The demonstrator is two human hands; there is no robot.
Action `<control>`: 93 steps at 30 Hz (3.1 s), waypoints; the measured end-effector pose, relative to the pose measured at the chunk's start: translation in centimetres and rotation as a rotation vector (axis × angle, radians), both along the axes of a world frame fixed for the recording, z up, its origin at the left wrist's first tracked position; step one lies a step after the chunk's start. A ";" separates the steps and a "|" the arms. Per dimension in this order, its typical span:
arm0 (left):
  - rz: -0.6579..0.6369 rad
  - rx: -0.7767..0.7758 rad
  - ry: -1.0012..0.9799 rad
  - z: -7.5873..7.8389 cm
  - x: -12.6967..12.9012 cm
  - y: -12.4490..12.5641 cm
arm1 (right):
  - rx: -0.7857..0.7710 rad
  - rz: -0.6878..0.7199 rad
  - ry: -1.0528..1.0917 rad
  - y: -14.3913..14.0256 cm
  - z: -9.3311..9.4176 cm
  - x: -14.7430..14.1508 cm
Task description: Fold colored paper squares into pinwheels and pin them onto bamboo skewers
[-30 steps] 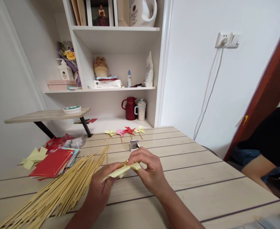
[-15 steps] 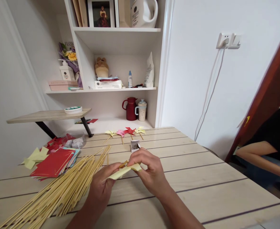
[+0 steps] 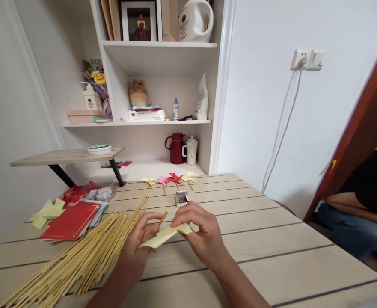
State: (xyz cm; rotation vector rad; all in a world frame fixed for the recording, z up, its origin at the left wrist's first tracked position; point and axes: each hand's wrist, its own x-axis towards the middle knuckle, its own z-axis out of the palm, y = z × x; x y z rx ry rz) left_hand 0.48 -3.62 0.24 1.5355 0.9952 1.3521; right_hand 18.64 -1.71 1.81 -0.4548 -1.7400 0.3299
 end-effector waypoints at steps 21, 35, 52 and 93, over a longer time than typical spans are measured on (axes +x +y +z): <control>-0.113 0.094 0.030 0.1 0.0 0.3 | 0.009 -0.001 0.022 0.2 -0.1 0.0; -0.092 0.207 0.116 -0.8 -0.4 0.9 | -0.027 -0.018 -0.012 0.1 -0.1 0.2; 0.012 0.258 0.146 0.3 -0.2 -0.4 | -0.021 -0.046 -0.005 0.1 0.0 0.1; 0.048 0.173 0.172 0.1 -0.1 -0.1 | 0.105 -0.096 0.022 -0.1 0.4 0.1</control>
